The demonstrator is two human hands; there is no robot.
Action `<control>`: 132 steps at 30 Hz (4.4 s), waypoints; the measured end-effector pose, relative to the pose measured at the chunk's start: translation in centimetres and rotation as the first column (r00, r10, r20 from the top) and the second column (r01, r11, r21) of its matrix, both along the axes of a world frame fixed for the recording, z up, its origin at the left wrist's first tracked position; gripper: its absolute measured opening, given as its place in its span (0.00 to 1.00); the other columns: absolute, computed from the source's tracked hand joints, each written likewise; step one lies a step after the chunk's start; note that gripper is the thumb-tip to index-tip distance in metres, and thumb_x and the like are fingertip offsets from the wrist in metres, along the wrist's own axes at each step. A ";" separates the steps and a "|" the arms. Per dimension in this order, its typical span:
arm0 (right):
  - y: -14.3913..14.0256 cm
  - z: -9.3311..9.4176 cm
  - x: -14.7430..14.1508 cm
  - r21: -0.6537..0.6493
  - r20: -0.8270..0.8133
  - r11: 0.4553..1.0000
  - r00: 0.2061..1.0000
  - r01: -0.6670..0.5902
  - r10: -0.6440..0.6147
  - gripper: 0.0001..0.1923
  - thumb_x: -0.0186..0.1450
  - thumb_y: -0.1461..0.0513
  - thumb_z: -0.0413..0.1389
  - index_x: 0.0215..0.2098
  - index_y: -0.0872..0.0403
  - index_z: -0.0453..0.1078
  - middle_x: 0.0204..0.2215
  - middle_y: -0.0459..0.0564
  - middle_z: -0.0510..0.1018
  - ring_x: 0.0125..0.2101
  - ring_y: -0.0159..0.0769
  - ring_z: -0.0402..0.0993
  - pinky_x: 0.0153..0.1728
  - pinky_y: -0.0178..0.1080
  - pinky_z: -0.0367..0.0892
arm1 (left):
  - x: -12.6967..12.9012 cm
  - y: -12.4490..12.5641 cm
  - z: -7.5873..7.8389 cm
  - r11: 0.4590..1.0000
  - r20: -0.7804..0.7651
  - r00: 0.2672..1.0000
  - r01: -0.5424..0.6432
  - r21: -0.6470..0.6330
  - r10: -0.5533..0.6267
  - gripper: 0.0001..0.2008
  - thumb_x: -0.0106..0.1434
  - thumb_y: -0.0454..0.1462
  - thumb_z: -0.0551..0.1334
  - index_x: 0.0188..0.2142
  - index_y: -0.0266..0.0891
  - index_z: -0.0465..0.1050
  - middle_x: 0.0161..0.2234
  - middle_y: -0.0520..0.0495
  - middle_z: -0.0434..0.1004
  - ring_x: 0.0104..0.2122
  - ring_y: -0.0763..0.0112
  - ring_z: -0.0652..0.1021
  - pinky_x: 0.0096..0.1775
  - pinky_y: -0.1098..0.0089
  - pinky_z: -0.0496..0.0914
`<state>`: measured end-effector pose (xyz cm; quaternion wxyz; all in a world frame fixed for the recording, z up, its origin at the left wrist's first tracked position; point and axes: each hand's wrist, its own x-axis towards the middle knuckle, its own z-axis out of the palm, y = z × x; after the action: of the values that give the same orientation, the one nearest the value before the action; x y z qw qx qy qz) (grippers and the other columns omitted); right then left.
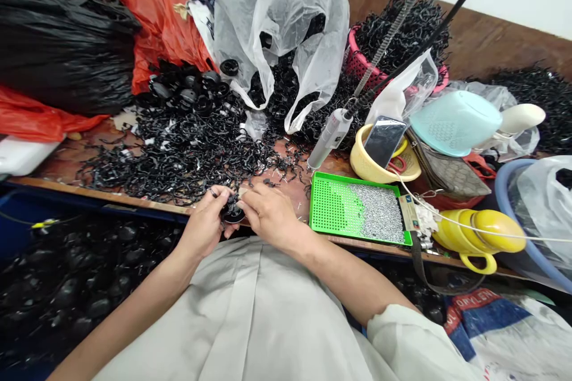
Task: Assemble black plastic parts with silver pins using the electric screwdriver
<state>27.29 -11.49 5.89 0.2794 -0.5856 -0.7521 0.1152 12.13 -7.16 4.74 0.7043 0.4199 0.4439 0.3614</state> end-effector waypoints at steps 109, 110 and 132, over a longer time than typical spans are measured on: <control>-0.9 2.6 1.3 -0.184 0.011 0.952 0.968 -0.246 0.252 0.06 0.65 0.63 0.49 0.33 0.56 0.67 0.30 0.51 0.74 0.30 0.34 0.68 0.30 0.36 0.64 | -1.0 -2.1 1.1 0.922 -0.287 0.921 0.328 0.206 -0.263 0.16 0.51 0.33 0.65 0.41 0.41 0.72 0.35 0.47 0.73 0.31 0.68 0.76 0.30 0.71 0.71; -0.8 1.9 0.8 -0.251 -0.183 0.955 0.977 -0.159 0.114 0.07 0.65 0.62 0.49 0.31 0.56 0.65 0.27 0.48 0.72 0.27 0.32 0.67 0.27 0.34 0.63 | -0.6 -2.1 1.1 0.881 -0.361 0.926 0.259 0.395 -0.111 0.18 0.50 0.32 0.66 0.42 0.42 0.72 0.40 0.45 0.74 0.40 0.62 0.76 0.41 0.65 0.72; 3.7 0.9 11.6 0.012 -0.684 0.945 0.691 0.328 -0.232 0.26 0.58 0.50 0.62 0.50 0.51 0.64 0.36 0.47 0.74 0.36 0.35 0.72 0.40 0.41 0.72 | 5.3 -0.3 0.6 0.972 0.065 0.987 0.156 -0.176 -0.147 0.18 0.51 0.37 0.68 0.40 0.40 0.63 0.30 0.53 0.72 0.19 0.73 0.76 0.18 0.74 0.70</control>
<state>38.89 -7.81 6.76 0.5851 -0.5916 -0.5070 0.2249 17.42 -7.50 5.30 0.7762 0.3776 0.4232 0.2753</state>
